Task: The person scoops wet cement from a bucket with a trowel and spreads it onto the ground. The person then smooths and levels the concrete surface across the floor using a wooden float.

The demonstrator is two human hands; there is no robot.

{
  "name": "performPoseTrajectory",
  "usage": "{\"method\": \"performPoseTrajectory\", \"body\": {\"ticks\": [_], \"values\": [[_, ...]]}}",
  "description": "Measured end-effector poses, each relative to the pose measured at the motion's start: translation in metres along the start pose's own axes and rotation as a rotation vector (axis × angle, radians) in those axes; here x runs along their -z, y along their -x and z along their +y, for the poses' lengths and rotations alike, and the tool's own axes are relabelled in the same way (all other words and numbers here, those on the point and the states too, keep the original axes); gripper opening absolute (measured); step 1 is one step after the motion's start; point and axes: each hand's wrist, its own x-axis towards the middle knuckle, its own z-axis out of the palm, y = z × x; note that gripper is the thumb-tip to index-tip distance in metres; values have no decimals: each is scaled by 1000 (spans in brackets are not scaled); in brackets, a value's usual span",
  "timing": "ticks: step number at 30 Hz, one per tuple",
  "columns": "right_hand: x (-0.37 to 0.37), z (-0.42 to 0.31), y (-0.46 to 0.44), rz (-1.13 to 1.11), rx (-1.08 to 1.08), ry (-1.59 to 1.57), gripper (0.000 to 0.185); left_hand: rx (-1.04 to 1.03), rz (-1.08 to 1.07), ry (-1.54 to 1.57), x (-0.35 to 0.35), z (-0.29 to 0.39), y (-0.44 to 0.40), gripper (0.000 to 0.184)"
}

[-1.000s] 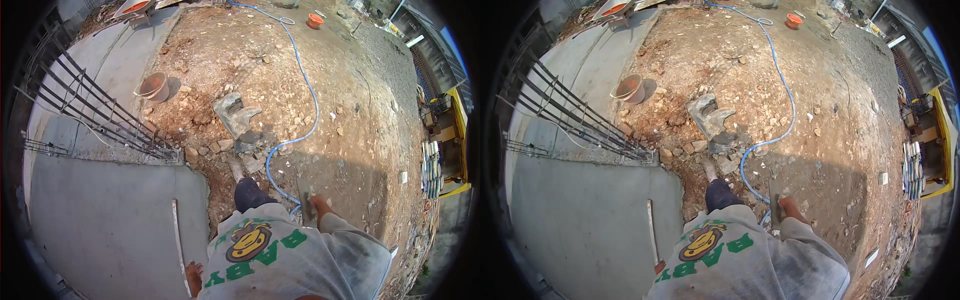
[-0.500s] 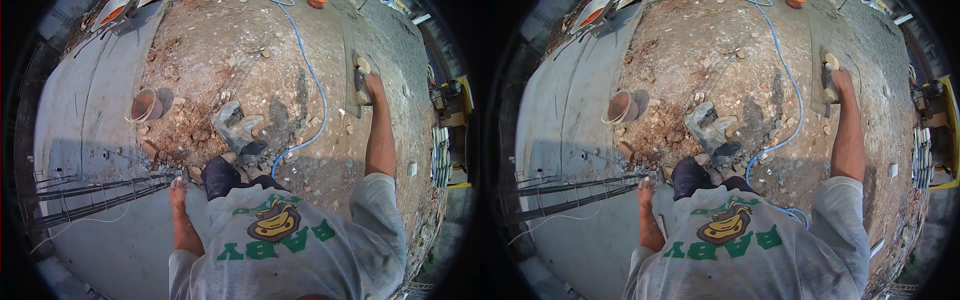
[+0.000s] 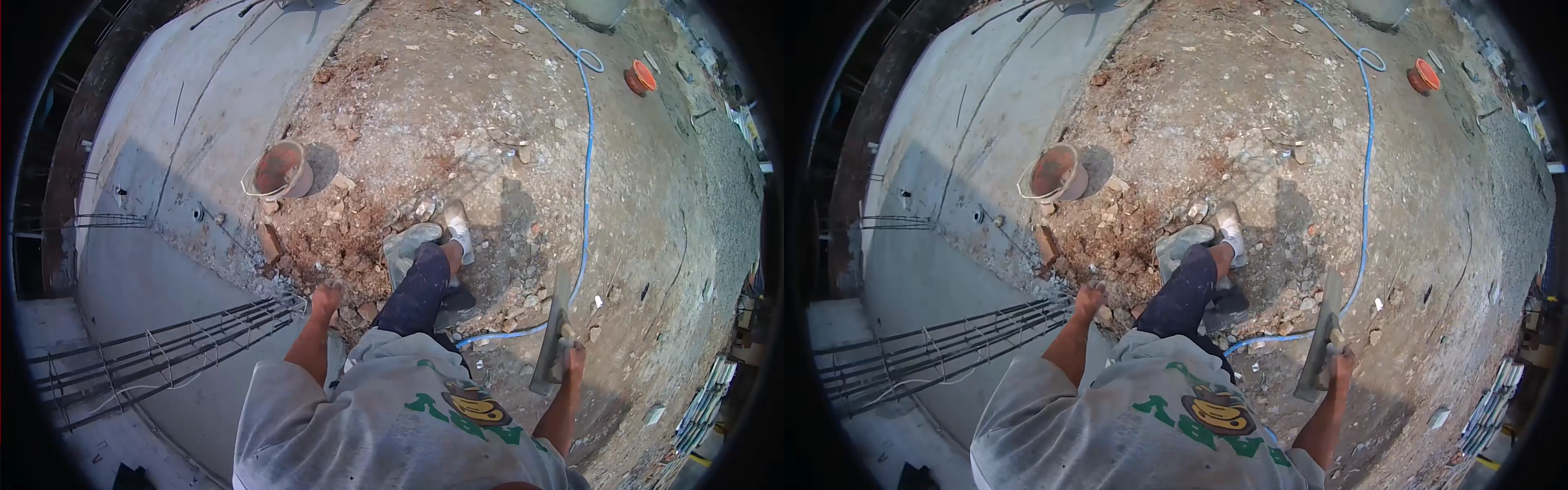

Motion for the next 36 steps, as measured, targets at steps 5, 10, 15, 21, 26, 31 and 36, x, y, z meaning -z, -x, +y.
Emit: {"method": "performPoseTrajectory", "body": {"ticks": [5,10,15,21,26,31,36], "values": [[-10,-86,-169,56,57,578,44,121,-31,388,-58,206,-88,34],[-31,-206,-286,-140,46,354,43,-211,-161,-200,-44,408,-105,31],[5,-337,-286,-167,212,323,39,-78,-51,100,-37,396,-170,35],[46,-429,-330,-226,142,636,38,139,263,208,12,398,-167,29],[54,-489,-391,-481,655,1444,38,445,449,328,21,436,-100,41],[-15,-575,-500,-493,719,1307,36,666,602,282,-78,352,-136,43],[-76,-740,-577,-520,537,829,39,674,580,305,-134,420,-169,44]]}}
